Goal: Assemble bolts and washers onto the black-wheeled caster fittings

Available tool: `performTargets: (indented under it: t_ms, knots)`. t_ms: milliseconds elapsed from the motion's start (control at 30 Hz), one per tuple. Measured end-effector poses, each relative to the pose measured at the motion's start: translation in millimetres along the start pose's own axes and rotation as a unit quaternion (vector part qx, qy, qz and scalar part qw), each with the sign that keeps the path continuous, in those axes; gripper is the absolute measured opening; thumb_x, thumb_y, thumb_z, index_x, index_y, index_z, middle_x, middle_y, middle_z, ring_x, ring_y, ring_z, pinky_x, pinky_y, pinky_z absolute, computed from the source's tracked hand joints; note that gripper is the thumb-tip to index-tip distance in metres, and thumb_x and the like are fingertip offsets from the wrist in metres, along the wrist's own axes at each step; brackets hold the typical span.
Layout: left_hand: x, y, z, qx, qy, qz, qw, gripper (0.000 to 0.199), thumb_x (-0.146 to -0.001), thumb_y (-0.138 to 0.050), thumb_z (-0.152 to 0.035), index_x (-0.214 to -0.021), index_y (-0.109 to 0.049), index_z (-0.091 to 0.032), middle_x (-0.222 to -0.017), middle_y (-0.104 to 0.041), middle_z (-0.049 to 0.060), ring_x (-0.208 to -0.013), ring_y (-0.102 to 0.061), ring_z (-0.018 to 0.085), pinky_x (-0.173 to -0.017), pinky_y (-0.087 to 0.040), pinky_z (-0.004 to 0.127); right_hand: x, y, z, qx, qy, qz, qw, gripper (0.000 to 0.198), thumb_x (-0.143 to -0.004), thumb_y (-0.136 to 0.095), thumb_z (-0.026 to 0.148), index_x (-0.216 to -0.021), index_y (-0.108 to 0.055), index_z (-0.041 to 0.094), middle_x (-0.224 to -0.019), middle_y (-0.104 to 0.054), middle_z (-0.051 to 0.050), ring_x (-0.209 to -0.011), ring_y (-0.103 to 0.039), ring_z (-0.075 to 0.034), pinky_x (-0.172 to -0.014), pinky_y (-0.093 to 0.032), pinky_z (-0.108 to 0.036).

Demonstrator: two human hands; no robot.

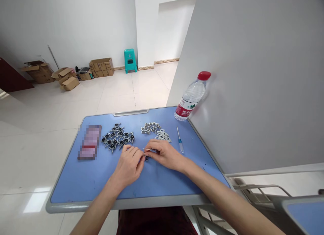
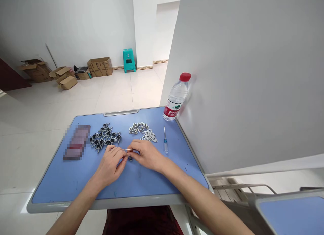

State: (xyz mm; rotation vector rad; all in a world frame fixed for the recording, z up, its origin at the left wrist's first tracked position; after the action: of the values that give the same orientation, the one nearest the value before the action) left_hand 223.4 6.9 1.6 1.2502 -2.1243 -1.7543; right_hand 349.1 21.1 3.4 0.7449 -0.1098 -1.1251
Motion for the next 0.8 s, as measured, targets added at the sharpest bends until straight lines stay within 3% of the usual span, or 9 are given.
performTargets:
  t_ms: [100, 200, 333, 500, 800]
  knots:
    - [1, -1, 2, 0.022, 0.013, -0.011, 1.000, 0.022, -0.095, -0.037, -0.016, -0.078, -0.051, -0.020, -0.073, -0.060, 0.001, -0.067, -0.052, 0.016, -0.078, -0.038, 0.035, 0, 7, -2, -0.009, -0.021, 0.028, 0.999, 0.017, -0.090, -0.057, 0.023, -0.076, -0.065, 0.018, -0.075, -0.061, -0.001, -0.068, -0.054, -0.014, -0.065, -0.040, -0.026]
    - [3, 2, 8, 0.067, 0.045, -0.025, 0.996, 0.022, -0.096, -0.038, -0.018, -0.080, -0.053, -0.020, -0.074, -0.061, 0.000, -0.067, -0.054, 0.015, -0.079, -0.039, 0.034, 2, 11, -14, -0.055, -0.088, 0.062, 0.993, 0.015, -0.086, -0.059, 0.020, -0.073, -0.066, 0.018, -0.073, -0.061, 0.000, -0.070, -0.055, -0.015, -0.066, -0.041, -0.026]
    - [7, 3, 17, 0.093, 0.084, -0.020, 0.992, 0.010, -0.092, -0.049, -0.021, -0.098, -0.057, -0.022, -0.094, -0.065, 0.003, -0.089, -0.058, 0.020, -0.085, -0.040, 0.037, 7, 11, -35, -0.116, -0.154, 0.100, 0.976, 0.010, -0.080, -0.061, 0.022, -0.074, -0.068, 0.017, -0.074, -0.063, 0.000, -0.073, -0.056, -0.016, -0.069, -0.043, -0.026]
    - [8, -12, 21, 0.081, 0.087, 0.046, 0.992, 0.022, -0.087, -0.054, -0.013, -0.106, -0.058, -0.023, -0.106, -0.063, 0.004, -0.099, -0.056, 0.022, -0.088, -0.041, 0.039, 6, 7, -44, -0.110, -0.157, 0.112, 0.975, 0.011, -0.078, -0.062, 0.024, -0.072, -0.068, 0.017, -0.074, -0.064, 0.000, -0.072, -0.057, -0.016, -0.069, -0.043, -0.025]
    - [7, -20, 24, 0.077, 0.075, 0.060, 0.992, 0.024, -0.090, -0.051, -0.010, -0.107, -0.060, -0.024, -0.105, -0.064, 0.004, -0.097, -0.056, 0.022, -0.086, -0.042, 0.038, 1, -3, -38, -0.048, -0.138, 0.114, 0.983, 0.014, -0.081, -0.057, 0.017, -0.072, -0.068, 0.017, -0.069, -0.062, 0.001, -0.069, -0.054, -0.014, -0.065, -0.040, -0.024]
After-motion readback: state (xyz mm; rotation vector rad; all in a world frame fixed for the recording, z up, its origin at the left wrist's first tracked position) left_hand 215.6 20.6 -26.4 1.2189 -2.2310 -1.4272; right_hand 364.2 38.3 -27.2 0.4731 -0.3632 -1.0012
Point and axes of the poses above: each hand's wrist, its own x-axis away from the middle knuckle, its own y-axis out of the back of the hand, z = x × y, the point moved 6 cm from there along -x, towards the middle knuckle
